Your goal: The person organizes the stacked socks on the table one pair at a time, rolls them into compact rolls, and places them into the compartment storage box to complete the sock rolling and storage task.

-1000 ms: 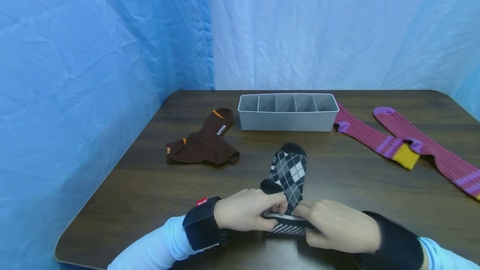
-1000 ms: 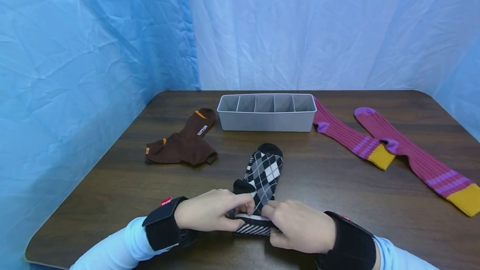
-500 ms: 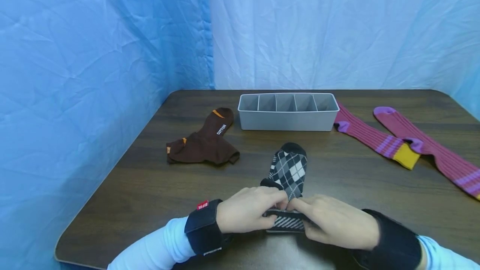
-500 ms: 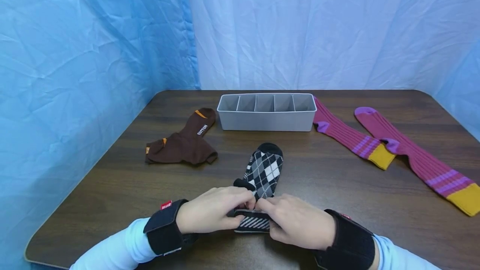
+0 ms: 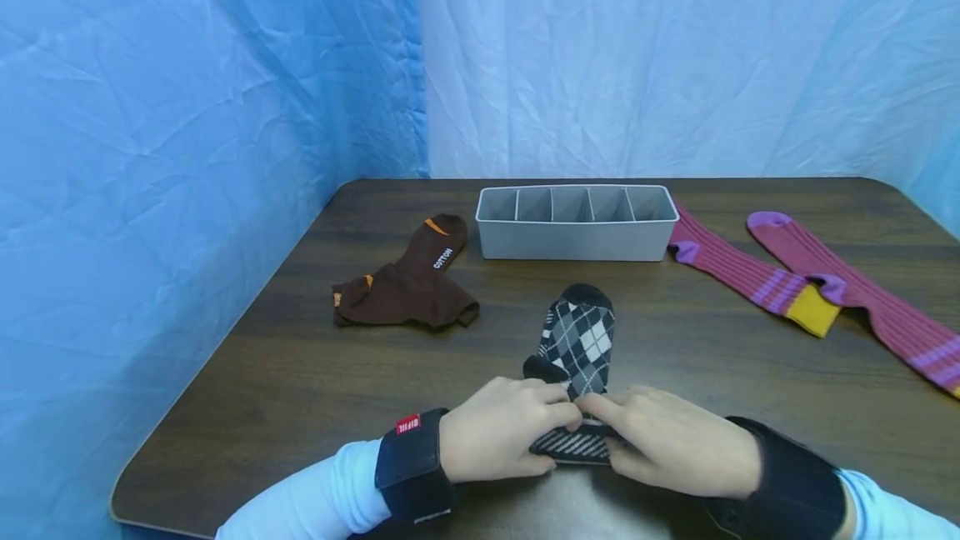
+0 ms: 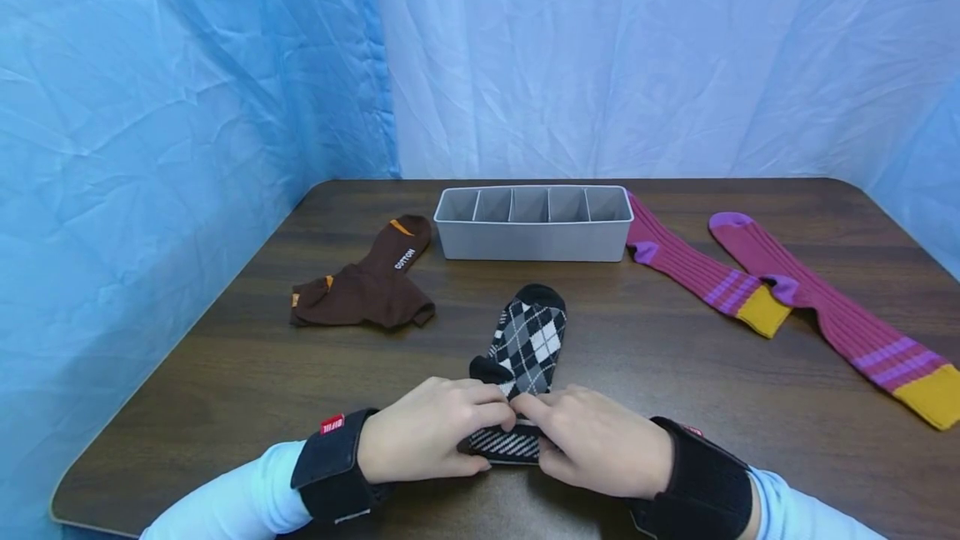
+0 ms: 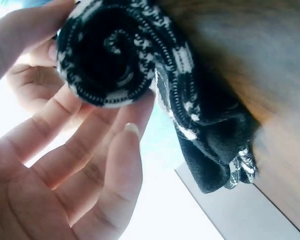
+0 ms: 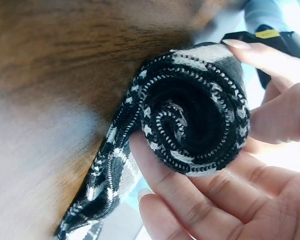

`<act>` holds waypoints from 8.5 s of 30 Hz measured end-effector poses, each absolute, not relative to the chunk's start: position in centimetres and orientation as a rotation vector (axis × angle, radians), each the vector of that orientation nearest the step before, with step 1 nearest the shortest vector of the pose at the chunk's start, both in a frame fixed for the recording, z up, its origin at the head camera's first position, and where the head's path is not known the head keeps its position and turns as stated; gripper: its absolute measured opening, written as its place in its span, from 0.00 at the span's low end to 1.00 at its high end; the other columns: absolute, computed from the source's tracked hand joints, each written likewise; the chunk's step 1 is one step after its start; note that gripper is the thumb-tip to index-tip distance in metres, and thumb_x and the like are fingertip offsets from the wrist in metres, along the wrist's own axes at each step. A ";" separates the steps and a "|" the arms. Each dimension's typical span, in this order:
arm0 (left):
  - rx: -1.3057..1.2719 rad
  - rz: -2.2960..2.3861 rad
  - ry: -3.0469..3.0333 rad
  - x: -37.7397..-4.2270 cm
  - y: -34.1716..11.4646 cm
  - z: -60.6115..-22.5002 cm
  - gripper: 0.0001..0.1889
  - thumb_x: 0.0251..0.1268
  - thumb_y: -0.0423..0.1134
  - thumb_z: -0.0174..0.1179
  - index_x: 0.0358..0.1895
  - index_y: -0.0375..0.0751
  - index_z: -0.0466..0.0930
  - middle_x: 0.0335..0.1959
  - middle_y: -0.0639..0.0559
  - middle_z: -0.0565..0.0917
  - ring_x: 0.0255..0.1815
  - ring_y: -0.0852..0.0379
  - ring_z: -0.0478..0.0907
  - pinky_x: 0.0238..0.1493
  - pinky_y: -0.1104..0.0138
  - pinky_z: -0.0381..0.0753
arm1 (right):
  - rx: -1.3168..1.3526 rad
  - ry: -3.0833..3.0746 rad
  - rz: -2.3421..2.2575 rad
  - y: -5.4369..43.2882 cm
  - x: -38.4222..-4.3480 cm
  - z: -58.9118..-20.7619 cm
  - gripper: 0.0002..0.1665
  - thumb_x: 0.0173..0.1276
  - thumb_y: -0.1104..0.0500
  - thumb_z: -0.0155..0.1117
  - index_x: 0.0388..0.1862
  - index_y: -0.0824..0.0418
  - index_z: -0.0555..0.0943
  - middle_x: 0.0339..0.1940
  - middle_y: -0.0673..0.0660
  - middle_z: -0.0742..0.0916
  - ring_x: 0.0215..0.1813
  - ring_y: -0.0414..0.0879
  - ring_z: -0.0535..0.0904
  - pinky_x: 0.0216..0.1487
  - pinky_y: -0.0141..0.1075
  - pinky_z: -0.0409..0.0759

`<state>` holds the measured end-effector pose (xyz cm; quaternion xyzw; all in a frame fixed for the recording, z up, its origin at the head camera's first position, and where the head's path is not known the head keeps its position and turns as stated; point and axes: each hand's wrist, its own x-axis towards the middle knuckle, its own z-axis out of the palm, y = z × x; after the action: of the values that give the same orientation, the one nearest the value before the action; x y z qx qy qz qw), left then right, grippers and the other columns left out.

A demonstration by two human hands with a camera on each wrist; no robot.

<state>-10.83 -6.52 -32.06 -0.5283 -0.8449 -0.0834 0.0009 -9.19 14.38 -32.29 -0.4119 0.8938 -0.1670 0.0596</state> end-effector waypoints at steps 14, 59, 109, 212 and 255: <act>-1.625 -0.538 -2.813 -11.2 -6.4 -32.1 0.13 0.46 0.35 0.58 0.38 0.47 0.72 0.26 0.62 0.75 0.21 0.72 0.65 0.20 0.82 0.63 | -1.243 2.773 -0.432 14.1 -8.8 -32.5 0.22 0.51 0.37 0.56 0.37 0.47 0.63 0.29 0.37 0.76 0.31 0.29 0.69 0.33 0.29 0.69; -1.457 0.000 -2.389 -9.5 -5.9 -32.6 0.11 0.45 0.40 0.58 0.35 0.46 0.76 0.30 0.57 0.76 0.28 0.66 0.70 0.24 0.78 0.68 | -1.431 2.950 -0.235 14.3 -9.0 -32.4 0.17 0.47 0.54 0.60 0.39 0.53 0.76 0.35 0.41 0.72 0.34 0.32 0.65 0.35 0.30 0.69; -1.578 -0.096 -2.477 -10.0 -5.9 -32.5 0.22 0.44 0.42 0.61 0.47 0.47 0.68 0.43 0.55 0.72 0.39 0.64 0.70 0.39 0.77 0.72 | -1.472 2.977 -0.021 14.6 -9.1 -31.9 0.16 0.51 0.49 0.60 0.36 0.56 0.78 0.28 0.44 0.78 0.28 0.34 0.68 0.31 0.31 0.68; -1.526 -0.605 -2.880 -12.6 -5.5 -31.5 0.23 0.46 0.44 0.61 0.48 0.43 0.70 0.40 0.56 0.78 0.36 0.68 0.72 0.40 0.77 0.72 | -1.428 3.008 -0.312 14.8 -9.2 -30.5 0.18 0.45 0.49 0.66 0.37 0.52 0.76 0.34 0.42 0.75 0.31 0.30 0.68 0.32 0.27 0.72; -1.292 -0.188 -2.710 -12.9 -4.5 -32.3 0.29 0.44 0.52 0.62 0.49 0.41 0.68 0.43 0.52 0.74 0.40 0.62 0.74 0.39 0.73 0.75 | -1.347 3.046 0.062 13.1 -12.2 -30.4 0.27 0.31 0.55 0.74 0.33 0.60 0.75 0.26 0.49 0.74 0.30 0.40 0.71 0.29 0.33 0.74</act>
<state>-12.85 -4.46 -32.29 -0.4285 -0.8989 -0.0625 0.0669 -12.22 13.10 -30.42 -0.4024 0.9104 0.0186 -0.0946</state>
